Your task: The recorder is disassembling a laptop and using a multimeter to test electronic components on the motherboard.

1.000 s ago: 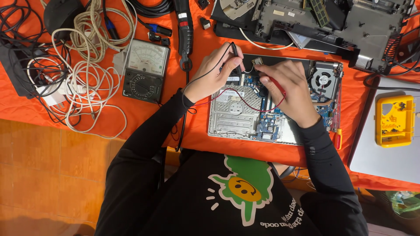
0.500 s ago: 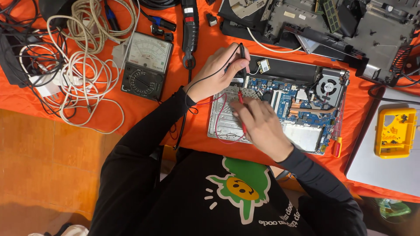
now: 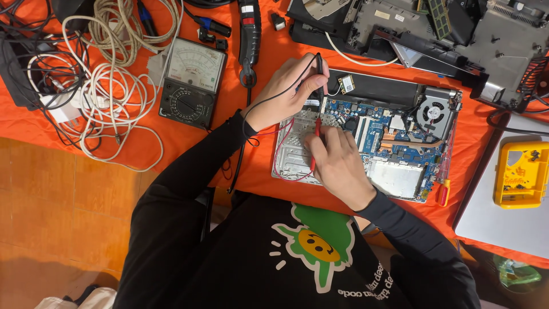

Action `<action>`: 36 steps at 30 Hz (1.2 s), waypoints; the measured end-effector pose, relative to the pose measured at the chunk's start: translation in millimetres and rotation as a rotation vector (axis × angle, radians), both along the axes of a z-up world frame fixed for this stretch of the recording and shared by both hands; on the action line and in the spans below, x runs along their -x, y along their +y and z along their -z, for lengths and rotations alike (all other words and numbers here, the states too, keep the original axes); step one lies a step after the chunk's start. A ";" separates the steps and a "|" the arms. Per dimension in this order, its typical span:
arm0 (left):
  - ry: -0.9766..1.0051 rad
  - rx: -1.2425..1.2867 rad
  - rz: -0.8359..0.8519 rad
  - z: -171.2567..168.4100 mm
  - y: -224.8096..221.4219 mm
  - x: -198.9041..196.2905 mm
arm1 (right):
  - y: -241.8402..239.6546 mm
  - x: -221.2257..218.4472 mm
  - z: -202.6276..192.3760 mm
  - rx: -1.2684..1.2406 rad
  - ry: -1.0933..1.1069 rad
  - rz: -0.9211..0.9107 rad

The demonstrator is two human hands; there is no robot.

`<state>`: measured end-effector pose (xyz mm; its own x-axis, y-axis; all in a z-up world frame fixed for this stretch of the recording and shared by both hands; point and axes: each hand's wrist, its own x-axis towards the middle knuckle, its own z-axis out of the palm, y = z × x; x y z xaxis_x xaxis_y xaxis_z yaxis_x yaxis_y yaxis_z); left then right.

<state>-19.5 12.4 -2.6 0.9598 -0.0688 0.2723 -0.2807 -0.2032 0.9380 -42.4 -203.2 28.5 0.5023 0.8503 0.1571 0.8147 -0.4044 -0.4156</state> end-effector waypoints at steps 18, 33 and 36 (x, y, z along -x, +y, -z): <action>-0.040 -0.034 -0.006 -5.5 0.0 -0.5 | 12.8 5.0 3.5 -0.019 -0.069 0.078; -0.036 -0.162 -0.096 -8.0 -6.4 3.2 | 16.2 4.6 2.8 -0.023 -0.153 0.076; 0.005 -0.109 -0.101 -9.5 -6.1 2.5 | 16.0 4.2 2.7 -0.033 -0.152 0.075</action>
<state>-21.9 6.3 6.9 0.9647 -0.0011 0.2634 -0.2489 -0.3306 0.9104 -46.6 -187.2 25.8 0.5319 0.8048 0.2634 0.8376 -0.4543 -0.3035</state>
